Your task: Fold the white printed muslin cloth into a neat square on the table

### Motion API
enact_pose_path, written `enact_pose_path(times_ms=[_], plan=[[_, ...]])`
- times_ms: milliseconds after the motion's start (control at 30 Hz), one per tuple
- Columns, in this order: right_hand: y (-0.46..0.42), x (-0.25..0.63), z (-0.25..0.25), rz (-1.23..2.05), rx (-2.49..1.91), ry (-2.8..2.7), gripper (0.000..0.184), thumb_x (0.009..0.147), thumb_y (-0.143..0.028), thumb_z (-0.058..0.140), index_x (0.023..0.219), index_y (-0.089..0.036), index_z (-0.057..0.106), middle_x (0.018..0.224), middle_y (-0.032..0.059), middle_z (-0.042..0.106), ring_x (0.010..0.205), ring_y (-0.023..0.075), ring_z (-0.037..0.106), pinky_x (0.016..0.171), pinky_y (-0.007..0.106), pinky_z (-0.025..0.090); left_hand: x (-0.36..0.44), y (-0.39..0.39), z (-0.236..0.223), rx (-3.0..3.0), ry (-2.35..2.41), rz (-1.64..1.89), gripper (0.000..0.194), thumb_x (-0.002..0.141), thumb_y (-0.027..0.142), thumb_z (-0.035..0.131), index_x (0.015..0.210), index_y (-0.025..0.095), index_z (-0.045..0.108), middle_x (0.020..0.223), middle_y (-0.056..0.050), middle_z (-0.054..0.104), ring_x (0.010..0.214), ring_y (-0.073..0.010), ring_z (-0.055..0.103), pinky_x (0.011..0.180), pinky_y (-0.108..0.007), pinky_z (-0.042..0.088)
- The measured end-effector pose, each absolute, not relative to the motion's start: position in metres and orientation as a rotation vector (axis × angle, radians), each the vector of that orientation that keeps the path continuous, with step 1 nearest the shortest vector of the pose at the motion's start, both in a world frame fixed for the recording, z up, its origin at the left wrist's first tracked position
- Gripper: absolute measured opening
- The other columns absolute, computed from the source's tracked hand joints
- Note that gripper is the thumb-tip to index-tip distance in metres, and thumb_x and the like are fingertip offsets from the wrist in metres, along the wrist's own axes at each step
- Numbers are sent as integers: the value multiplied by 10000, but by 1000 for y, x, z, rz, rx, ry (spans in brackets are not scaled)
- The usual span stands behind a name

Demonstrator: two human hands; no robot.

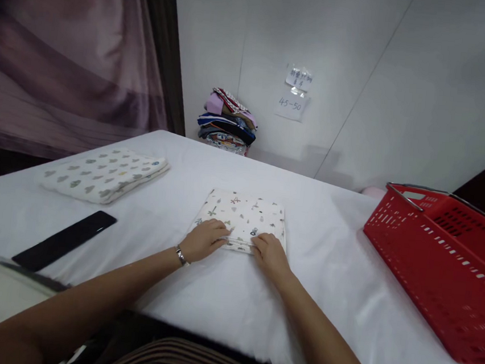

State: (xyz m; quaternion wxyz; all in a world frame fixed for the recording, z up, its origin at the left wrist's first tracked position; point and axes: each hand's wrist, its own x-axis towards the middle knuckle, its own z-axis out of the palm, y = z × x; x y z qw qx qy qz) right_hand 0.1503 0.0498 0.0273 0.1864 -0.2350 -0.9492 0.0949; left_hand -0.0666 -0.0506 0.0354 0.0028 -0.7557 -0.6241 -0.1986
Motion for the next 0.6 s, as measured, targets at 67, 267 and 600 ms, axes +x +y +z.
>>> enact_pose_path(times_ms=[67,267,600], plan=[[53,148,25,298,-660,-2674,225,849,-240,457,1021,-206,599,979,70,582,902,187,510,783,315,402,-66,-47,34,-2393,-1972,-604,193,854,301,461,944,220,611,902,-36,567,866,-169,485,761,-304,370],[60,147,18,437,-713,-2617,201,846,-246,475,970,-222,631,922,52,595,863,172,528,765,294,416,-68,-44,33,-2422,-2026,-596,228,865,314,438,908,231,646,864,-32,581,839,-163,490,741,-292,369],[50,153,5,100,-544,-2605,257,894,-181,359,977,-198,602,923,76,591,864,183,499,788,339,371,-67,-53,23,-2363,-1885,-603,300,913,300,324,929,203,607,876,-42,572,842,-160,470,755,-300,347]])
